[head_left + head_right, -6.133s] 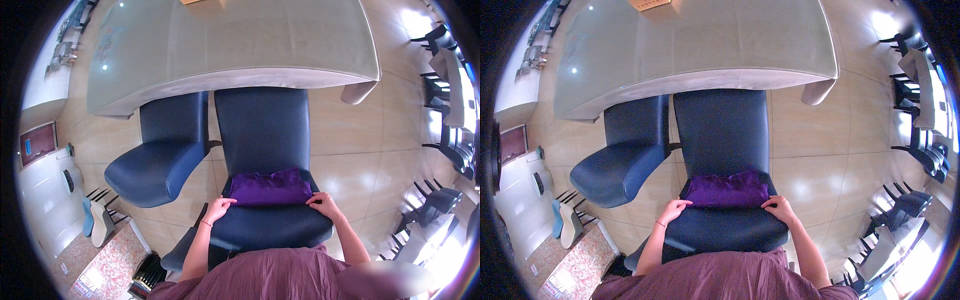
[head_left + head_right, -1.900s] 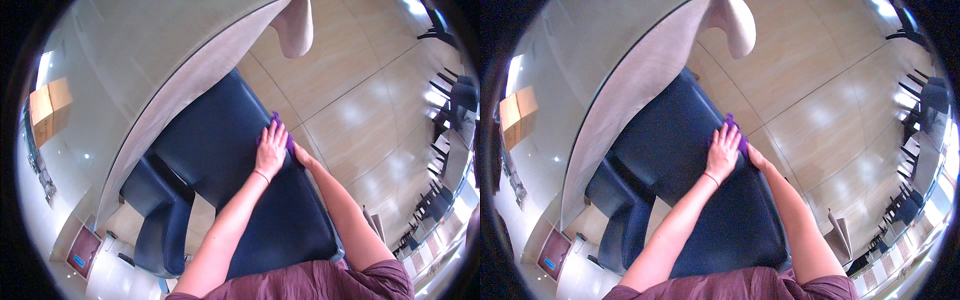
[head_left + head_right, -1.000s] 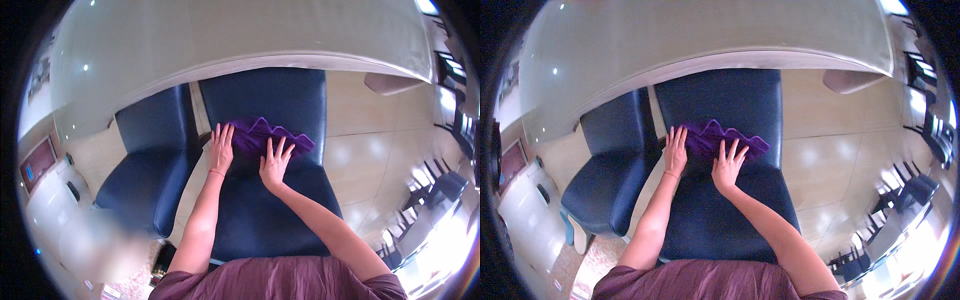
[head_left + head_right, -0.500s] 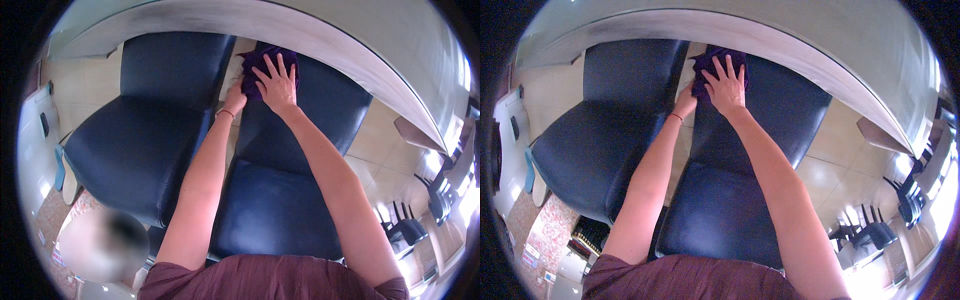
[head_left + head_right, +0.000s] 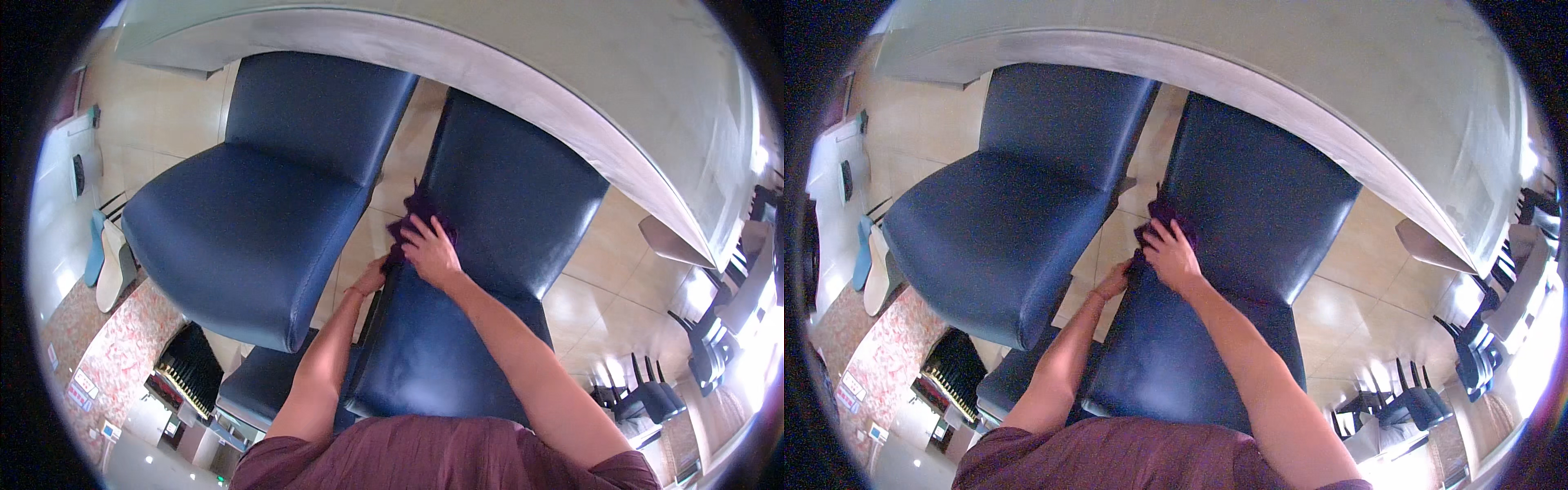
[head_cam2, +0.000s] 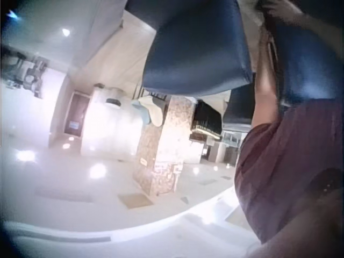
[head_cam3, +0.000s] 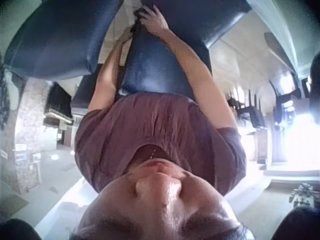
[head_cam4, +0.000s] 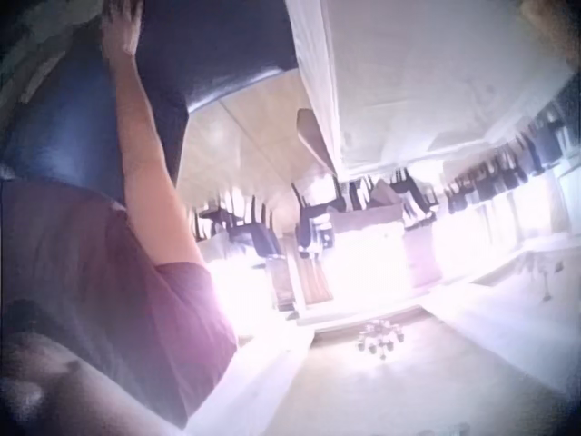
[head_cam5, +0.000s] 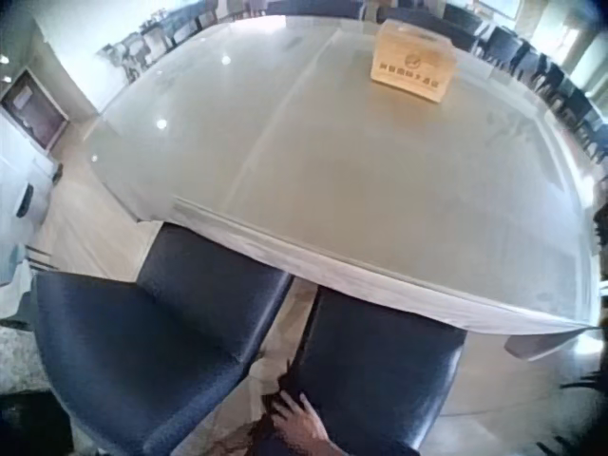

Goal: The person wipes the seats and backs of several dark blue chairs around a glass table using a purple cloth. The person moves from chair to chair, wiping each surface thoroughly.

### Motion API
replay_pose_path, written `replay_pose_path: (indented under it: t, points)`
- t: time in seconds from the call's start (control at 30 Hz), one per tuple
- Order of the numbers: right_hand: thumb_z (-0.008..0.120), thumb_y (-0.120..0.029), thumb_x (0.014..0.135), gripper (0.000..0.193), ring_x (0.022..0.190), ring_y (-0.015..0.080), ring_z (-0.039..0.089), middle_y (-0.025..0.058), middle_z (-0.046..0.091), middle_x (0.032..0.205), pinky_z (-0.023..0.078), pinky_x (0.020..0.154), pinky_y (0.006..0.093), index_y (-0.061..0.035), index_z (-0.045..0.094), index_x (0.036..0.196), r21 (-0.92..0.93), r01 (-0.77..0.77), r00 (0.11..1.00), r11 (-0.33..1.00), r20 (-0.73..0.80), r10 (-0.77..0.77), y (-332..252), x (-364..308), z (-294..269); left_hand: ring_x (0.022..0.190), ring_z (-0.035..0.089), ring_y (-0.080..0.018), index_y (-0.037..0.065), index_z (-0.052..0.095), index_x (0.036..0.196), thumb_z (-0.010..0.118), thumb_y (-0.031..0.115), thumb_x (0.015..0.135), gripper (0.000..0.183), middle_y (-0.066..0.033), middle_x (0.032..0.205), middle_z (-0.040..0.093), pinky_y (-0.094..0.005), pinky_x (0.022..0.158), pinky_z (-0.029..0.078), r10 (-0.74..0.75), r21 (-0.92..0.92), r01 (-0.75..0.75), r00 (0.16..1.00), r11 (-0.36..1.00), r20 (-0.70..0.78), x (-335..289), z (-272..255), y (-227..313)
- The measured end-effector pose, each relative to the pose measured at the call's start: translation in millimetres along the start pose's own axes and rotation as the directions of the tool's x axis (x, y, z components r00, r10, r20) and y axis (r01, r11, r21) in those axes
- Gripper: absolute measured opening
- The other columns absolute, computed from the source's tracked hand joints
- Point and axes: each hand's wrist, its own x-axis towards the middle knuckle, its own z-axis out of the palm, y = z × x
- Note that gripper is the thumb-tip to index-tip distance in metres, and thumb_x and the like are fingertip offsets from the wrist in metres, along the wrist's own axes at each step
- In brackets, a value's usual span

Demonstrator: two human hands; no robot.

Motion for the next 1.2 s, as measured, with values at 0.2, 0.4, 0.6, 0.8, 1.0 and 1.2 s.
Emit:
replay_pose_path:
  t: [0.2,0.4,0.6,0.8,1.0,1.2]
  points:
    - [0.057,-0.018,0.098,0.017,0.134,0.0309,0.05,0.0049,0.06,0.138,0.035,0.116,0.0402,-0.0113,0.067,0.11,0.77,-0.125,0.958,0.626,-0.07,0.277,-30.2,-67.0,38.6,0.121,0.062,-0.0309,0.005,0.053,0.142,0.044,-0.012,0.077,0.068,-0.0217,0.129,0.065,-0.0385,0.106,0.046,0.003,0.027,-0.005,0.997,1.0,0.083,-56.1,-17.6,31.2]
    - [0.054,-0.02,0.1,0.016,0.109,0.0301,0.063,0.0101,0.069,0.112,0.046,0.097,0.0436,-0.0072,0.064,0.099,0.674,-0.304,0.948,0.673,0.141,0.287,-26.2,-109.1,-15.9,0.101,0.065,-0.0462,0.009,0.065,0.129,0.05,-0.003,0.081,0.051,-0.0282,0.107,0.068,-0.0502,0.09,0.053,0.078,0.607,-0.131,0.991,0.784,0.113,-95.2,-28.9,185.1]
    - [0.052,-0.023,0.097,0.022,0.094,0.035,0.068,0.0139,0.071,0.096,0.053,0.082,0.0429,-0.0051,0.066,0.097,0.813,-0.281,0.911,0.51,0.06,0.407,-46.5,-166.6,-53.9,0.086,0.07,-0.0401,0.001,0.068,0.088,0.056,0.003,0.082,0.014,-0.023,0.083,0.069,-0.0504,0.078,0.056,0.135,0.839,-0.303,0.953,0.452,0.271,-138.8,-10.2,265.2]
    - [0.057,-0.028,0.095,0.025,0.092,0.0328,0.07,0.0133,0.072,0.093,0.054,0.082,0.0412,-0.0059,0.068,0.096,0.803,-0.332,0.899,0.495,0.11,0.424,-59.3,-219.2,-120.0,0.091,0.068,-0.032,0.003,0.068,0.099,0.056,0.001,0.08,0.022,-0.0168,0.092,0.07,-0.0439,0.083,0.055,0.34,0.778,-0.507,0.854,0.37,0.394,-194.5,28.9,299.3]
    - [0.076,-0.05,0.084,0.045,0.072,0.0157,0.064,0.0056,0.068,0.079,0.051,0.067,0.0319,-0.0057,0.068,0.092,0.82,-0.374,0.891,0.434,0.188,0.412,-64.6,-245.6,-182.8,0.11,0.064,-0.0318,0.003,0.067,0.113,0.057,-0.002,0.078,0.037,-0.0135,0.112,0.068,-0.0447,0.107,0.044,0.617,0.769,-0.574,0.722,0.283,0.312,-225.6,46.5,303.9]
    - [0.081,-0.061,0.072,0.068,0.08,0.0247,0.069,0.0095,0.07,0.087,0.053,0.073,0.0362,-0.0092,0.065,0.113,0.71,-0.351,0.916,0.61,0.124,0.382,-85.0,-268.6,-215.5,0.115,0.062,-0.0317,0.004,0.066,0.116,0.057,-0.003,0.077,0.04,-0.0138,0.117,0.067,-0.0448,0.109,0.042,0.64,0.693,-0.628,0.703,0.353,0.311,-247.4,49.0,317.9]
